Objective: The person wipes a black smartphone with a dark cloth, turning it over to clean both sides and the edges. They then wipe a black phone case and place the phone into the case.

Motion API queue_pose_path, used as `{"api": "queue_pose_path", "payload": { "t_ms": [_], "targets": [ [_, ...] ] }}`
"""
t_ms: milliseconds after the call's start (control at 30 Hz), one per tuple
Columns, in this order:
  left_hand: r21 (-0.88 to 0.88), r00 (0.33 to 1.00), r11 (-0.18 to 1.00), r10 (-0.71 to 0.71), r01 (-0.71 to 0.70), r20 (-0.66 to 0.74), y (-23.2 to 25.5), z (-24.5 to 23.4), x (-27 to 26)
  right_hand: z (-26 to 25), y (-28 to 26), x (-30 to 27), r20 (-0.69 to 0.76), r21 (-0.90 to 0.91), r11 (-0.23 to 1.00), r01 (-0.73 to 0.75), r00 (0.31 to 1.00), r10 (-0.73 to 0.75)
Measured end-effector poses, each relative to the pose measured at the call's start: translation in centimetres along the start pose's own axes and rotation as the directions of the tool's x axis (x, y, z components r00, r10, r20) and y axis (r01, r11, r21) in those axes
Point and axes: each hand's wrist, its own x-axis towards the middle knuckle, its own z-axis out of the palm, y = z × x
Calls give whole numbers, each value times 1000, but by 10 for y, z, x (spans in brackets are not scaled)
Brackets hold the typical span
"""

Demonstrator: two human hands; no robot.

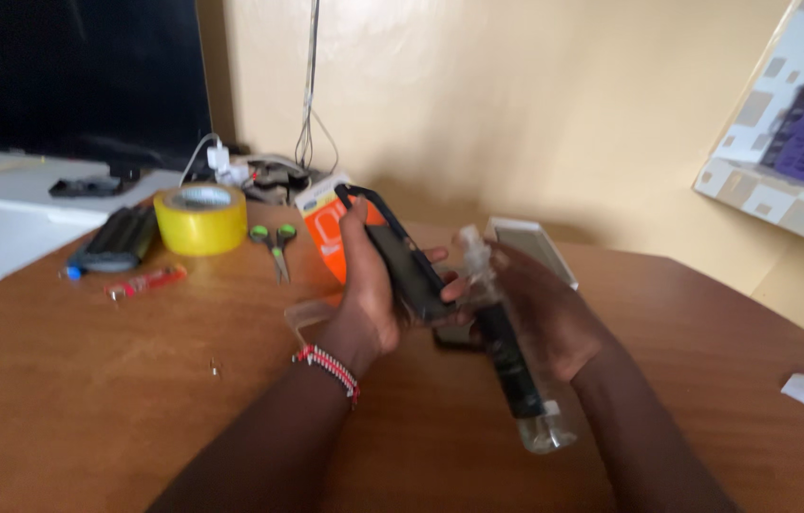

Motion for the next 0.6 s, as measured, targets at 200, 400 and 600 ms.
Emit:
{"api": "queue_pose_path", "payload": {
  "t_ms": [200, 400, 600],
  "targets": [
    [229, 998, 973, 11, -25, 61, 4, 2, 0, 38, -21, -19, 151, -164, 953, 253, 962, -229],
    [185, 995, 982, 14, -32, 101, -1, 4, 2, 56, -27, -29, 344, -874, 79, 479, 725, -597],
    [166, 984, 981, 78, -105, 162, -8, -8, 6, 44, -7, -27, 347, -928, -83, 364, 759, -551]
  ]
}}
